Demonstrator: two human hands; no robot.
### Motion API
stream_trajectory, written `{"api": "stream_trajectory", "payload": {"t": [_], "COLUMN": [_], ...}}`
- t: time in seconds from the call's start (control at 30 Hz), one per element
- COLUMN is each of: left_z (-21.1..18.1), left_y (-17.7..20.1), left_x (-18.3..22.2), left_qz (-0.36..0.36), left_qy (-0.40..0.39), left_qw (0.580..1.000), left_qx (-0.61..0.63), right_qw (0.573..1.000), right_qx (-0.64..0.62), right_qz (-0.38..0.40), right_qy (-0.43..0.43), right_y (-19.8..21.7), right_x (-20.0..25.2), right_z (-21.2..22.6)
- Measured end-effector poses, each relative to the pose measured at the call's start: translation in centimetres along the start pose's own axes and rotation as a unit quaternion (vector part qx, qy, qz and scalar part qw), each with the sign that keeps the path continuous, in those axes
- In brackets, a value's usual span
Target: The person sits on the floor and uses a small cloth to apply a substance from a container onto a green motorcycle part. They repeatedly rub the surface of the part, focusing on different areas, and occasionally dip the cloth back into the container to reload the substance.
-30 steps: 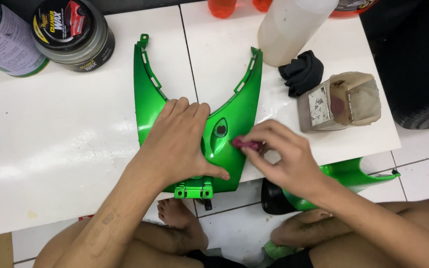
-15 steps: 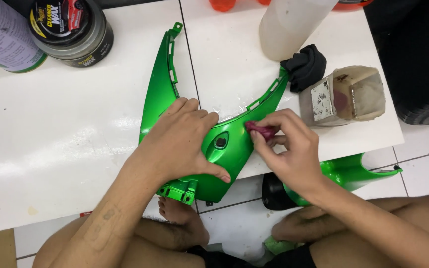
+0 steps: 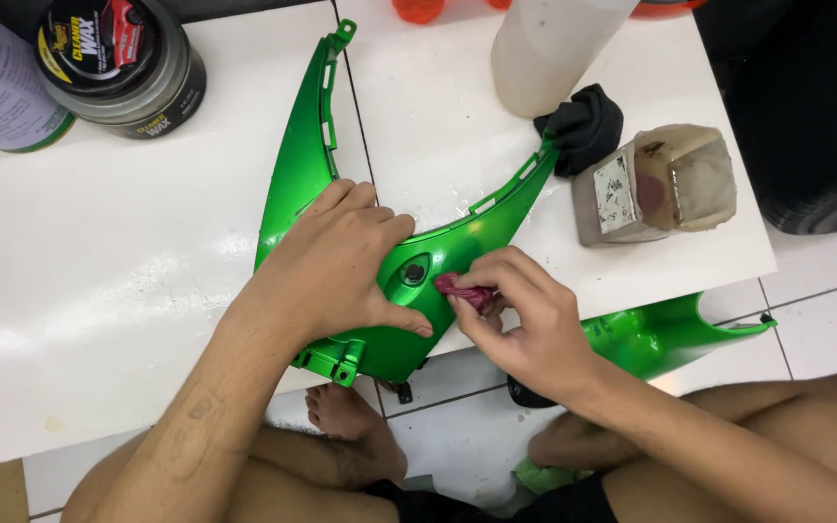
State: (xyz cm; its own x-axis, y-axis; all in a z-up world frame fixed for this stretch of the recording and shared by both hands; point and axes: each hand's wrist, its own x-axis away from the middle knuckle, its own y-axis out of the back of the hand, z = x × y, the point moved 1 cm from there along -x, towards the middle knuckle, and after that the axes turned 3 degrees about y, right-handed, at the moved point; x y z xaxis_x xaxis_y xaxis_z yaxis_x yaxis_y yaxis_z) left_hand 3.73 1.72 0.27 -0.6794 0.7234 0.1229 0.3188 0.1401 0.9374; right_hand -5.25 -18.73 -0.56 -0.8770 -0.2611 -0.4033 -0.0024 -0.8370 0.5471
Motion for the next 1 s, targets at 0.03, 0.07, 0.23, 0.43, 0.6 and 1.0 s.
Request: {"api": "stream_trajectory", "payload": {"t": [0.03,0.07,0.23,0.43,0.6,1.0], "left_z": [0.0,0.1,0.2,0.5,0.5,1.0], "left_y": [0.1,0.1,0.7,1.6,2.9,1.9], "left_x": [-0.1,-0.1,0.4,1.0,1.5,0.4], "left_qz": [0.001,0.006,0.016,-0.005,0.043,0.073], "left_qy": [-0.002,-0.004,-0.003,-0.010,0.041,0.037], "left_qw": [1.000,1.000,0.999,1.000,0.997,0.996], "left_qx": [-0.001,0.000,0.027,0.022,0.057,0.039], "right_qw": [1.000,0.998,0.988,0.996,0.996,0.981], "right_qx": [0.000,0.012,0.021,0.043,0.015,-0.014], "right_qz": [-0.002,-0.036,-0.091,-0.051,-0.047,-0.084], "right_qy": [-0.001,-0.042,-0.124,-0.053,-0.073,-0.173], "right_y": [0.2,0.5,1.3,1.3,1.1,1.4], "right_x": [-0.3,-0.5,-0.9,-0.3,0.3,0.2], "right_z": [-0.3,-0.7,-0.9,-0.9,-0.4,-0.7]}}
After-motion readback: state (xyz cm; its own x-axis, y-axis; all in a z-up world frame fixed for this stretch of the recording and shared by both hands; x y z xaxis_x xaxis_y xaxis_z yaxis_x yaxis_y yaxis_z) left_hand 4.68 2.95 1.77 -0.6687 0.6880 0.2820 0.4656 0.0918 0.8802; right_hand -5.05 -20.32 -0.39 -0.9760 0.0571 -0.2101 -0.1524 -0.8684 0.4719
